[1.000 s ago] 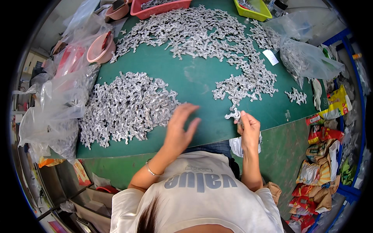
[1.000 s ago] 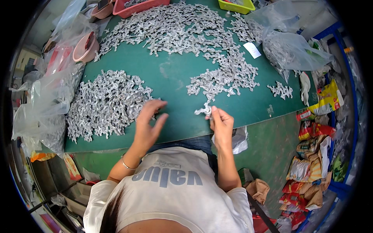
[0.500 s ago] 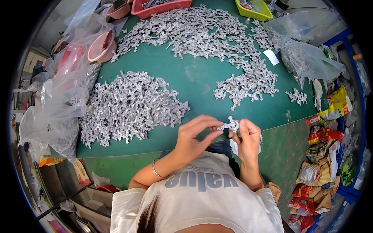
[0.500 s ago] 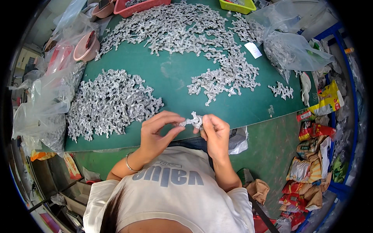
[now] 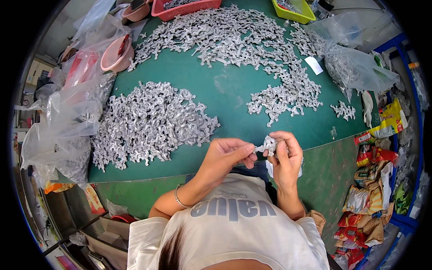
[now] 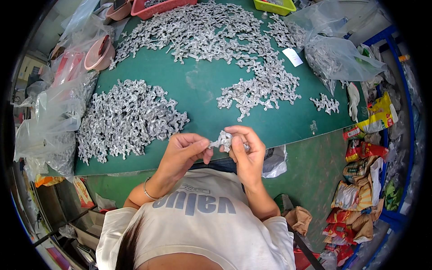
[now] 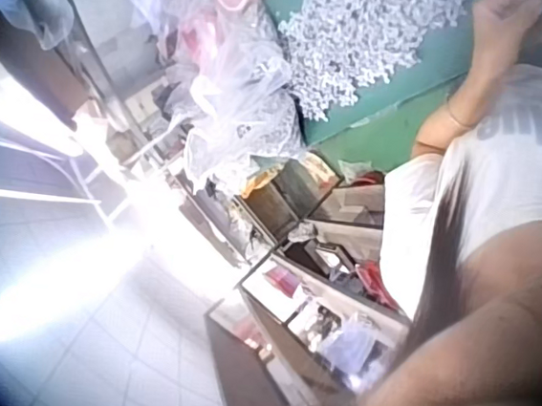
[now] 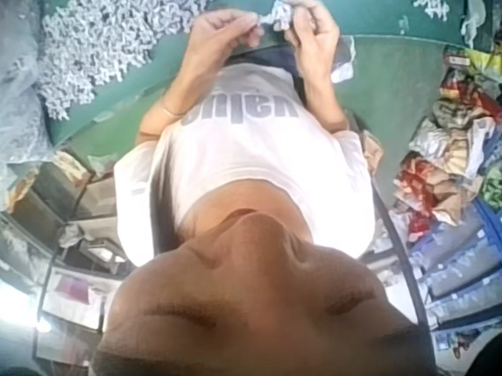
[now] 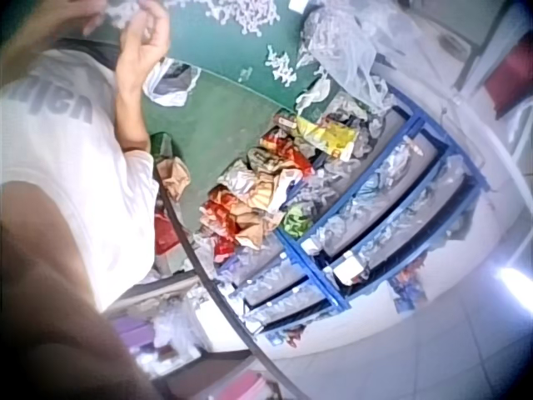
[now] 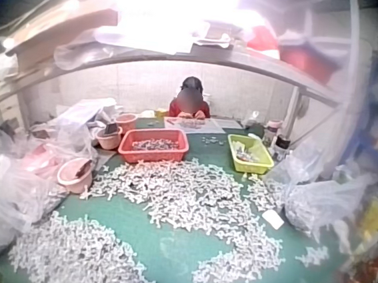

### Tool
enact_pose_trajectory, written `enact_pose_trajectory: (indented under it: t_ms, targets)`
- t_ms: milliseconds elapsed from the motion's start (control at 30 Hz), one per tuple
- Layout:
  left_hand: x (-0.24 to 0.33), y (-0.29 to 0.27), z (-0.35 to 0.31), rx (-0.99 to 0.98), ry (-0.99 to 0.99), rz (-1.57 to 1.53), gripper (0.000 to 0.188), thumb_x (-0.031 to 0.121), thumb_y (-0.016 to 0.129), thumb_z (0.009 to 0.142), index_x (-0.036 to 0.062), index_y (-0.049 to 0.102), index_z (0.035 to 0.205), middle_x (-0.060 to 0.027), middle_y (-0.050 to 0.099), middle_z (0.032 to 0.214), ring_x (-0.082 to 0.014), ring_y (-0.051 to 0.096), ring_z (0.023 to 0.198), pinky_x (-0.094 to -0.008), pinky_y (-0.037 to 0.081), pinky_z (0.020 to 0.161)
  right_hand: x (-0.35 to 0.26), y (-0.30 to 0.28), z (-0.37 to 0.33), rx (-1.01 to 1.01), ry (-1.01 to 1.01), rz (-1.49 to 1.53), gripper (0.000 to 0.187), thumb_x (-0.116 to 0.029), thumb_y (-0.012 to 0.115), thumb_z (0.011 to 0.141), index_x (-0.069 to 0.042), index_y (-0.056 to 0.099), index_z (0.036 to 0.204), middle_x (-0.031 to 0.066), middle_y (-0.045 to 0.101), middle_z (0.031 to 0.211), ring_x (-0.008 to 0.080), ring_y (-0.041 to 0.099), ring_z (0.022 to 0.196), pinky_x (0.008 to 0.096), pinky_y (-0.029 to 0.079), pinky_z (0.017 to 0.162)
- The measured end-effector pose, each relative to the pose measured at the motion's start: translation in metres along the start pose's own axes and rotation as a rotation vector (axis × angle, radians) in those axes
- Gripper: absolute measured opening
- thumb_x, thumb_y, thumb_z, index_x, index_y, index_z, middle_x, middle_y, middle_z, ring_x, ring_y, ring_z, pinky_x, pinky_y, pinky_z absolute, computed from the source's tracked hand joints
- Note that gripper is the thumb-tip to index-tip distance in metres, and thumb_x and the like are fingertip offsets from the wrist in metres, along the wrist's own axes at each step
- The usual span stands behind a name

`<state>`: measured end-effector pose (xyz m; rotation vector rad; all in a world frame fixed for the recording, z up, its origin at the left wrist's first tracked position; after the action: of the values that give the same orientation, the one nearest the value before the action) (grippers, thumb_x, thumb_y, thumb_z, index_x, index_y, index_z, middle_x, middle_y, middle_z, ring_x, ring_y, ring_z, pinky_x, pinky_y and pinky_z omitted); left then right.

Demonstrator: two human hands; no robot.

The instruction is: The person sits at a green table and assembles small, silver, metallic parts by hand. They pick up individual pieces from a large pile, connect them together, and place the finished assemblies into a plastic bag. The person occasionally reaches under the table to adjust the bag.

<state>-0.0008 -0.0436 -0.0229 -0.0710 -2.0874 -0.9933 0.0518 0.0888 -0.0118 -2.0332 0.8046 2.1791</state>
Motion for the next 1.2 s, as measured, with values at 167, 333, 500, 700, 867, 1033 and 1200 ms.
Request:
enact_pose_trajectory:
  t_ms: [167, 333, 500, 700, 867, 1033, 1200]
  targets:
    - [-0.001, 0.003, -0.003, -0.035, -0.028, -0.013, 0.012, 0.007, 0.059, 0.081, -0.0038, 0.061, 0.084, -0.0116, 0.062, 0.077, -0.0152, 0.057, 0.065, -0.0256, 0.046, 0.061, -0.003, -0.001, -0.004, -0.015, -0.042, -0.028, 0.029, -0.022, 0.049, 0.089, 0.004, 0.056, 0.101, 0.0059, 0.057, 0.069, 0.0006, 0.032, 0.046, 0.0164, 0.022, 0.041]
    - [0.000, 0.003, -0.004, -0.085, 0.068, 0.032, 0.014, 0.007, 0.061, 0.080, -0.0043, 0.061, 0.088, -0.0102, 0.062, 0.080, -0.0128, 0.059, 0.068, -0.0240, 0.048, 0.065, -0.004, -0.003, -0.004, -0.068, -0.114, -0.003, 0.029, -0.020, 0.049, 0.089, 0.006, 0.057, 0.101, 0.0081, 0.058, 0.078, 0.0022, 0.036, 0.048, 0.0168, 0.025, 0.043]
    - [0.011, 0.007, -0.007, -0.078, 0.196, 0.133, 0.012, -0.002, 0.060, 0.078, -0.0066, 0.061, 0.089, -0.0111, 0.061, 0.085, -0.0139, 0.059, 0.072, -0.0236, 0.048, 0.067, -0.011, -0.001, -0.006, 0.024, -0.103, -0.016, 0.022, -0.013, 0.051, 0.087, 0.006, 0.059, 0.094, 0.0098, 0.057, 0.084, 0.0039, 0.040, 0.052, 0.0167, 0.028, 0.045]
    - [0.032, 0.017, -0.019, 0.030, 0.729, 0.601, 0.023, -0.011, 0.066, 0.066, -0.0029, 0.063, 0.087, -0.0100, 0.060, 0.087, -0.0151, 0.059, 0.075, -0.0244, 0.048, 0.067, -0.022, 0.001, -0.005, 0.028, -0.218, -0.169, 0.018, -0.010, 0.053, 0.085, 0.006, 0.059, 0.092, 0.0110, 0.056, 0.092, 0.0032, 0.041, 0.057, 0.0160, 0.027, 0.045]
    - [0.040, 0.024, -0.027, 0.037, 0.877, 0.767, 0.022, -0.009, 0.069, 0.063, -0.0010, 0.064, 0.084, -0.0106, 0.060, 0.086, -0.0157, 0.059, 0.073, -0.0247, 0.049, 0.063, -0.020, 0.002, -0.009, 0.024, -0.059, 0.030, 0.016, -0.008, 0.053, 0.085, 0.006, 0.059, 0.091, 0.0105, 0.056, 0.092, 0.0020, 0.037, 0.052, 0.0166, 0.025, 0.044]
    - [0.041, 0.025, -0.029, 0.053, 0.874, 0.742, 0.023, -0.008, 0.070, 0.063, -0.0011, 0.063, 0.084, -0.0109, 0.060, 0.085, -0.0159, 0.059, 0.071, -0.0245, 0.049, 0.061, -0.018, 0.002, -0.010, 0.018, -0.037, 0.068, 0.015, -0.007, 0.052, 0.085, 0.006, 0.058, 0.090, 0.0099, 0.056, 0.090, 0.0014, 0.034, 0.049, 0.0172, 0.023, 0.043]
    - [0.041, 0.025, -0.029, 0.055, 0.877, 0.749, 0.024, -0.007, 0.070, 0.063, -0.0014, 0.063, 0.085, -0.0112, 0.060, 0.083, -0.0160, 0.059, 0.069, -0.0241, 0.049, 0.061, -0.017, 0.002, -0.010, 0.015, -0.037, 0.082, 0.015, -0.007, 0.052, 0.085, 0.006, 0.058, 0.090, 0.0094, 0.056, 0.088, 0.0016, 0.034, 0.049, 0.0173, 0.023, 0.043]
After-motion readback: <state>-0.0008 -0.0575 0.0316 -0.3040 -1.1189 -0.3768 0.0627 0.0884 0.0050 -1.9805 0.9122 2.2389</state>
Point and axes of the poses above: each hand's wrist, its own z-axis towards the middle knuckle, its own y-axis out of the palm, x = y × z, the point moved 5 cm from there along z, towards the middle knuckle
